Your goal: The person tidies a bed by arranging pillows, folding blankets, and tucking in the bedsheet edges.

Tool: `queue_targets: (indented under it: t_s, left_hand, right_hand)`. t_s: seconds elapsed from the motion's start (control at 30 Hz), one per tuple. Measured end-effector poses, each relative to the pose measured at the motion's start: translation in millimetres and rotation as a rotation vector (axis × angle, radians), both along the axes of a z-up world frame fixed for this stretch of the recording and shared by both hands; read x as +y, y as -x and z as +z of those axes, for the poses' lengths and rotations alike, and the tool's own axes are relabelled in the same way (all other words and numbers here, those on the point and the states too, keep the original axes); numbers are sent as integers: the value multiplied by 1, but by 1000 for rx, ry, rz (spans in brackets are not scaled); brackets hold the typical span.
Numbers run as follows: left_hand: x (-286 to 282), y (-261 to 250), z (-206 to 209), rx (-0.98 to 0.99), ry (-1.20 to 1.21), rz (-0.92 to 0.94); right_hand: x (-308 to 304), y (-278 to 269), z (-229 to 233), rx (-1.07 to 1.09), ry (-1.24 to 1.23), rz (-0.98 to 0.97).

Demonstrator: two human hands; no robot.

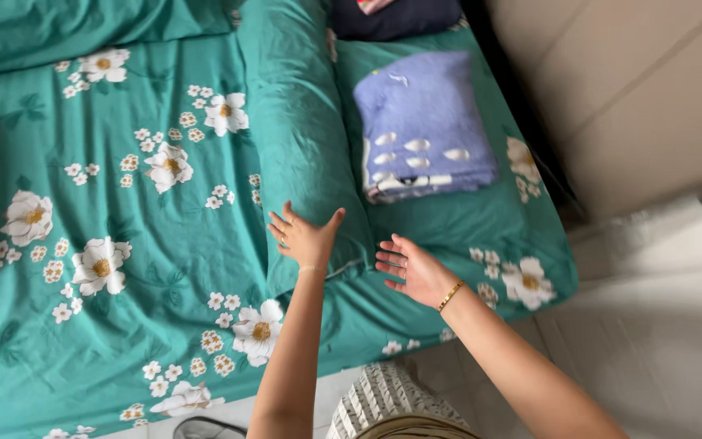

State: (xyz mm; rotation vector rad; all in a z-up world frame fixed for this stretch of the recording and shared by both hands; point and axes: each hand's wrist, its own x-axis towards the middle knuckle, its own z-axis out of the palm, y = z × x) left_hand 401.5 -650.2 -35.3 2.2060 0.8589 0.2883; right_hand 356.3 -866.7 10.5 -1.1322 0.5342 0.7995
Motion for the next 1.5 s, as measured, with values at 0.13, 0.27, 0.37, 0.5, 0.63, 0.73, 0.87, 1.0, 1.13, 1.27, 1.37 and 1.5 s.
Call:
queue_targets:
  t_s: [0.13, 0.27, 0.37, 0.5, 0.63, 0.73, 0.87, 1.0, 1.13, 1.27, 1.37, 1.5]
  left_hand:
    - [4, -55, -5, 251, -66, 135]
    - [0, -83, -38, 268, 26, 181]
    - [28, -96, -28, 42, 149, 352]
    - [116, -92, 43, -260, -125, 546]
    - [146, -54, 118, -514, -279, 537]
    - [137, -21, 130, -256, -597, 410]
    - [53, -34, 73, -168, -850, 382]
    - [-71, -99, -9, -51, 312, -6]
    - [-131, -149, -82, -151, 528, -38]
    - [-138, -153, -132, 56, 446, 172]
    - [-132, -168, -154, 187, 460, 334]
    - [-59, -156, -158, -316, 523, 512]
  right_hand:
    - [-8, -72, -6, -13, -16, 86]
    - [-2, -116, -11, 13, -108, 129]
    - [12, -140, -2, 10, -146, 199]
    - [18, -173, 25, -57, -232, 280]
    - [5, -215, 42, -114, -335, 304]
    - [-22, -243, 44, -178, -339, 310]
    - [-94, -286, 38, -452, -180, 303]
    - [-188, -327, 13, -826, 498, 86]
    - [-260, -351, -43, -457, 902, 43]
    - [-268, -348, -119, -225, 656, 97]
    - [-228, -340, -108, -325, 510, -35]
    - [-137, -318, -21, -736, 471, -213]
